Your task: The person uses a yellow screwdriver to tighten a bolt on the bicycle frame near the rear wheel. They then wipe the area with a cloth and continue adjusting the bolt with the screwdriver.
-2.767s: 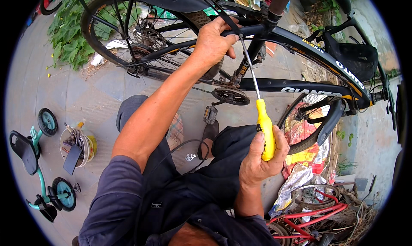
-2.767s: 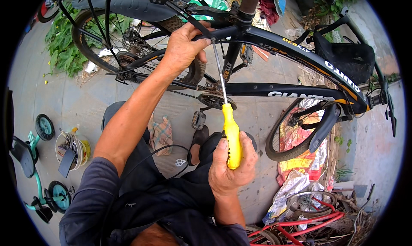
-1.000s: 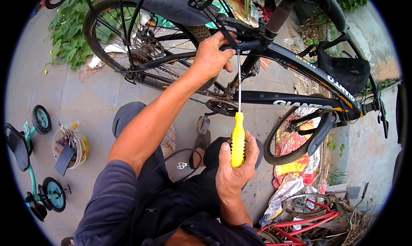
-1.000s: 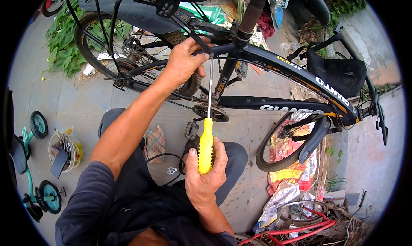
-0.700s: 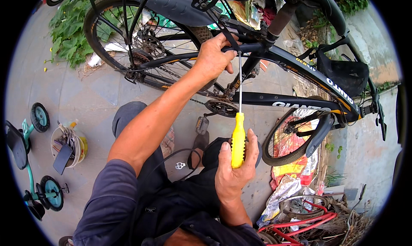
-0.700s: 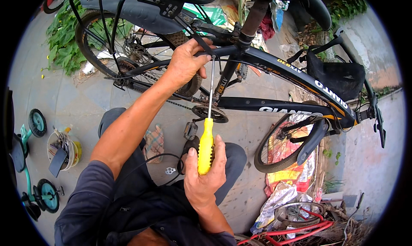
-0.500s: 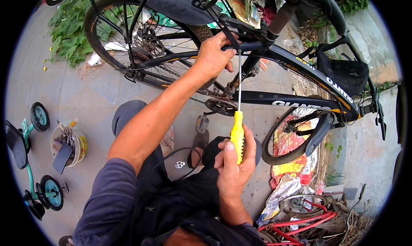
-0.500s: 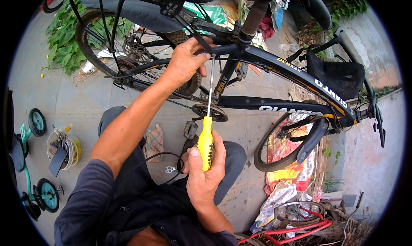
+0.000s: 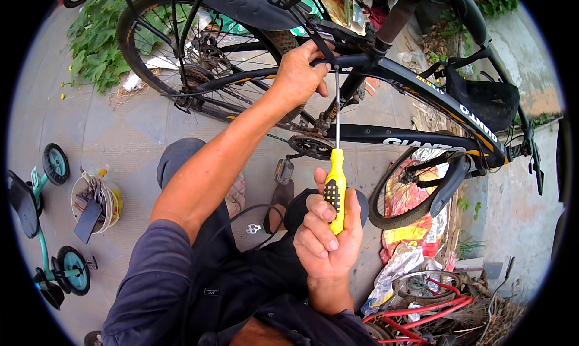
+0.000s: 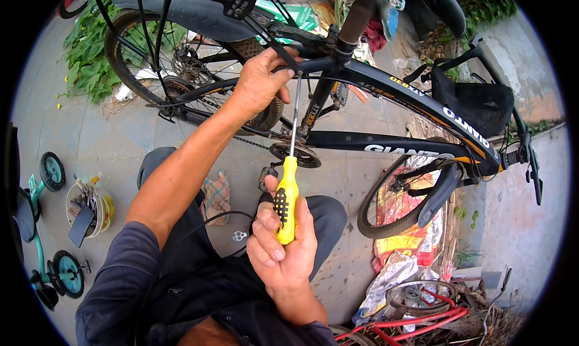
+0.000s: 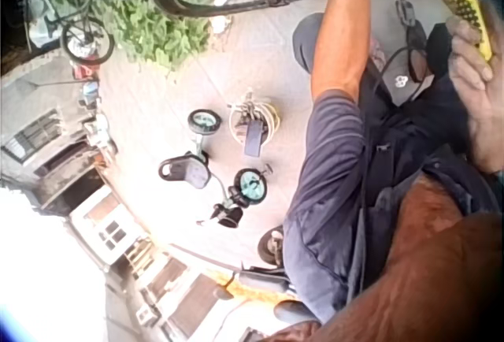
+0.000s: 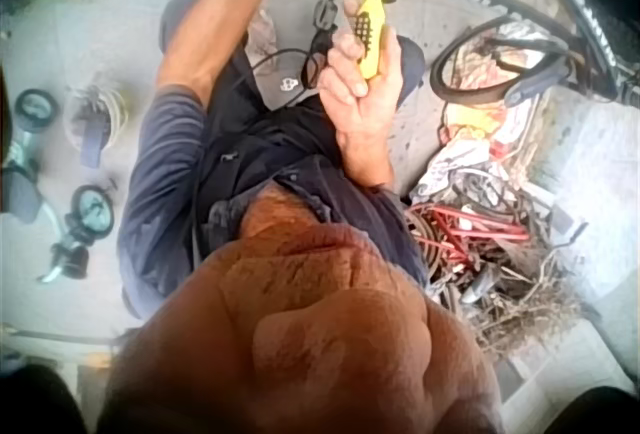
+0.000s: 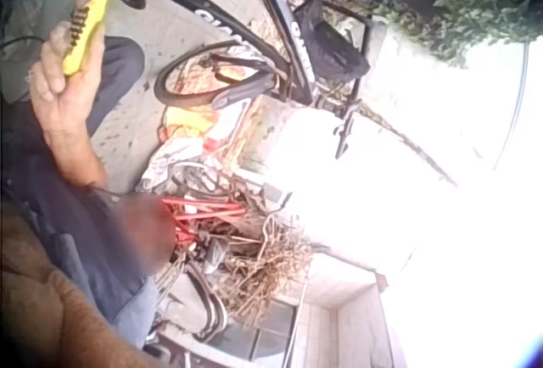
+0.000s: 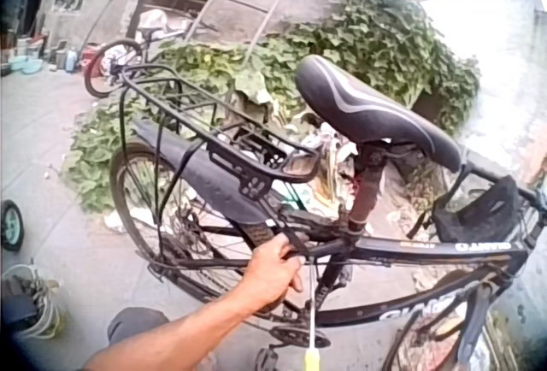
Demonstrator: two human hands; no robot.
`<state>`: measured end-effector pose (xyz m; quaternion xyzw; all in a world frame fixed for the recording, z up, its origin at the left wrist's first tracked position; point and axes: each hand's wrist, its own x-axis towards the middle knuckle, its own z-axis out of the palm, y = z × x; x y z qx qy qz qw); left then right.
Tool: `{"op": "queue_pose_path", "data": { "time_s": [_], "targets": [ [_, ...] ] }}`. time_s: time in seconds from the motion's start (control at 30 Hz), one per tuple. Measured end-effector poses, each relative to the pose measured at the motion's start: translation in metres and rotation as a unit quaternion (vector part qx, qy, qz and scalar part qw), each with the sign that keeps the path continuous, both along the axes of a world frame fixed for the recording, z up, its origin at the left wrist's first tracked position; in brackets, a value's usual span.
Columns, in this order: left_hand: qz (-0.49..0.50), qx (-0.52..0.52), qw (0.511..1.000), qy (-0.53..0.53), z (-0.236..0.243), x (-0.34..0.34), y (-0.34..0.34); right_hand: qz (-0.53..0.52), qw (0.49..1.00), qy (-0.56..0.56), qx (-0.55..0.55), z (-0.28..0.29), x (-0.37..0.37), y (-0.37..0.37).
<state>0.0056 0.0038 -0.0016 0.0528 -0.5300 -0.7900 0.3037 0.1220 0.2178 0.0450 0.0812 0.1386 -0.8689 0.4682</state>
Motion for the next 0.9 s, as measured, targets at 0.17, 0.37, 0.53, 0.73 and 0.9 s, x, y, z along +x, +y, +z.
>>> {"op": "queue_pose_path", "data": {
  "time_s": [0.17, 0.37, 0.53, 0.73, 0.9],
  "targets": [
    [0.076, -0.02, 0.997, -0.002, -0.006, -0.004, 0.013, 0.028, 0.997, 0.061, 0.035, -0.005, -0.003, 0.002],
    [0.181, -0.105, 0.978, -0.019, -0.024, 0.022, 0.032, 0.021, 0.994, 0.074, 0.083, -0.007, -0.006, 0.003],
    [-0.168, 0.054, 0.984, -0.036, -0.018, 0.043, 0.026, 0.021, 0.994, 0.076, 0.08, -0.004, -0.006, 0.002],
    [-0.308, 0.175, 0.935, -0.016, -0.017, 0.042, 0.039, 0.011, 0.983, 0.122, 0.136, -0.003, -0.009, 0.006],
    [-0.313, 0.211, 0.926, -0.013, -0.015, 0.04, 0.04, -0.154, 0.716, 0.535, 0.422, -0.002, 0.015, 0.008]
  ]
}}
